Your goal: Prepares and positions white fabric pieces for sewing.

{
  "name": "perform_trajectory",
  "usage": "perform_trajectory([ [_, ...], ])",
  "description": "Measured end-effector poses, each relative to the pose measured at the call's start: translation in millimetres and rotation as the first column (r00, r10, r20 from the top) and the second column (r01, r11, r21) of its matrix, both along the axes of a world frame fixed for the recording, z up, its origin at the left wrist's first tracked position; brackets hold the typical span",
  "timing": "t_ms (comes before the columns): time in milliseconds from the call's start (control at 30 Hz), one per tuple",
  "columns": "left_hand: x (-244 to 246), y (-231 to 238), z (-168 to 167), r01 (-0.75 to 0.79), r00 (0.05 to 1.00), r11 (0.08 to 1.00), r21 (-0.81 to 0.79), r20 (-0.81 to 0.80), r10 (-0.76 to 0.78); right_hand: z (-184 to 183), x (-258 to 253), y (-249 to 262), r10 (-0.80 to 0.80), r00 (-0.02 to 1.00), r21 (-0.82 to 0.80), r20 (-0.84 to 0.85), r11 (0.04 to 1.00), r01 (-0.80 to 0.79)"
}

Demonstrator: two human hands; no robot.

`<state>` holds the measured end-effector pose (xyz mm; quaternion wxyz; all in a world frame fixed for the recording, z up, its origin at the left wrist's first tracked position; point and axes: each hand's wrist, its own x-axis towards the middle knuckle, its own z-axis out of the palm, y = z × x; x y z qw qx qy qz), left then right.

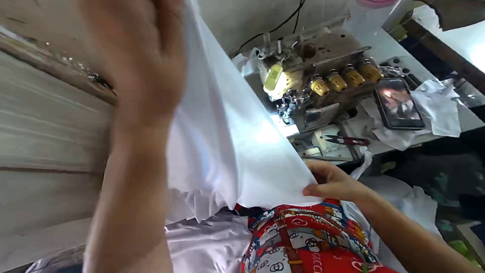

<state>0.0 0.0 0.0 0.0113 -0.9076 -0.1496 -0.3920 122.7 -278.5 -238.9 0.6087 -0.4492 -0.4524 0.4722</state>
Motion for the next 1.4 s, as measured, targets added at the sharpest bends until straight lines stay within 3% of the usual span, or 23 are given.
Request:
perform_trajectory([
  [67, 24.3, 5.4, -21.9, 0.158, 0.980, 0.987, -0.025, -0.119, -0.159, -20.5, 6.3, -31.5, -0.144, 0.958, -0.188, 0.250, 0.963, 0.193],
  [133, 31.0, 8.7, -44.6, 0.236, 0.950, 0.965, -0.115, -0.183, -0.254, -32.5, 11.6, -54.4, -0.201, 0.880, -0.234, 0.430, 0.917, 0.324],
  [267, 31.3, 0.4, -55.8, 0.254, 0.939, 0.955, -0.154, -0.199, -0.282, -17.2, 7.2, -53.9, -0.402, 0.785, -0.045, 0.472, 0.878, 0.477],
  [333, 31.0, -6.0, -50.3, 0.258, 0.941, 0.955, -0.143, -0.188, -0.282, -0.1, -1.5, -29.3, -0.395, 0.810, 0.115, 0.433, 0.916, 0.385],
  [400, 31.3, -12.9, -45.5, 0.268, 0.940, 0.955, -0.124, -0.184, -0.288, 17.4, -12.0, 3.8, -0.346, 0.797, 0.283, 0.495, 0.932, 0.229],
  [500, 29.8, -24.2, -41.4, 0.277, 0.934, 0.954, -0.113, -0.202, -0.295, 54.9, -31.7, 51.5, -0.319, 0.600, 0.391, 0.734, 0.920, 0.012],
  [567, 28.2, -30.0, -42.0, 0.285, 0.928, 0.952, -0.109, -0.217, -0.303, 73.0, -48.6, 75.9, -0.233, 0.459, 0.300, 0.858, 0.951, -0.079],
  [633, 27.9, -32.5, -44.1, 0.298, 0.923, 0.949, -0.107, -0.220, -0.315, 80.3, -66.7, 98.7, 0.033, 0.376, 0.027, 0.926, 0.988, -0.154],
  [667, 28.2, -33.2, -44.8, 0.301, 0.921, 0.948, -0.106, -0.225, -0.318, 80.9, -75.8, 111.3, 0.237, 0.337, -0.181, 0.911, 0.965, -0.190],
  [733, 28.8, -33.2, -46.8, 0.309, 0.916, 0.945, -0.108, -0.232, -0.326, 60.9, -93.0, 132.6, 0.453, 0.282, -0.393, 0.846, 0.886, -0.246],
  [867, 26.2, -26.1, -48.8, 0.320, 0.908, 0.940, -0.115, -0.246, -0.339, 8.8, -111.8, 126.9, 0.449, 0.336, -0.354, 0.828, 0.883, -0.307],
  [933, 21.9, -20.8, -48.5, 0.321, 0.908, 0.939, -0.122, -0.244, -0.342, -0.4, -108.8, 100.1, 0.287, 0.443, -0.141, 0.850, 0.933, -0.332],
  [1000, 16.8, -15.6, -48.6, 0.320, 0.911, 0.937, -0.139, -0.226, -0.345, -2.4, -92.7, 65.9, 0.035, 0.559, 0.204, 0.829, 0.910, -0.360],
  [1067, 13.1, -10.1, -50.7, 0.337, 0.914, 0.929, -0.155, -0.185, -0.362, -1.3, -66.2, 29.2, -0.026, 0.650, 0.326, 0.760, 0.880, -0.346],
  [1233, 13.5, -9.4, -55.0, 0.478, 0.853, 0.811, -0.338, -0.042, -0.520, -26.9, 1.6, -46.8, 0.055, 0.629, 0.006, 0.776, 0.996, -0.094],
  [1300, 16.5, -16.0, -57.2, 0.508, 0.825, 0.740, -0.442, 0.000, -0.566, -10.8, 9.5, -47.6, -0.077, 0.646, 0.056, 0.759, 0.997, 0.053],
  [1400, 22.1, -27.1, -59.2, 0.506, 0.796, 0.674, -0.538, -0.009, -0.605, 16.9, 3.5, -14.2, -0.420, 0.703, 0.320, 0.573, 0.905, 0.280],
])
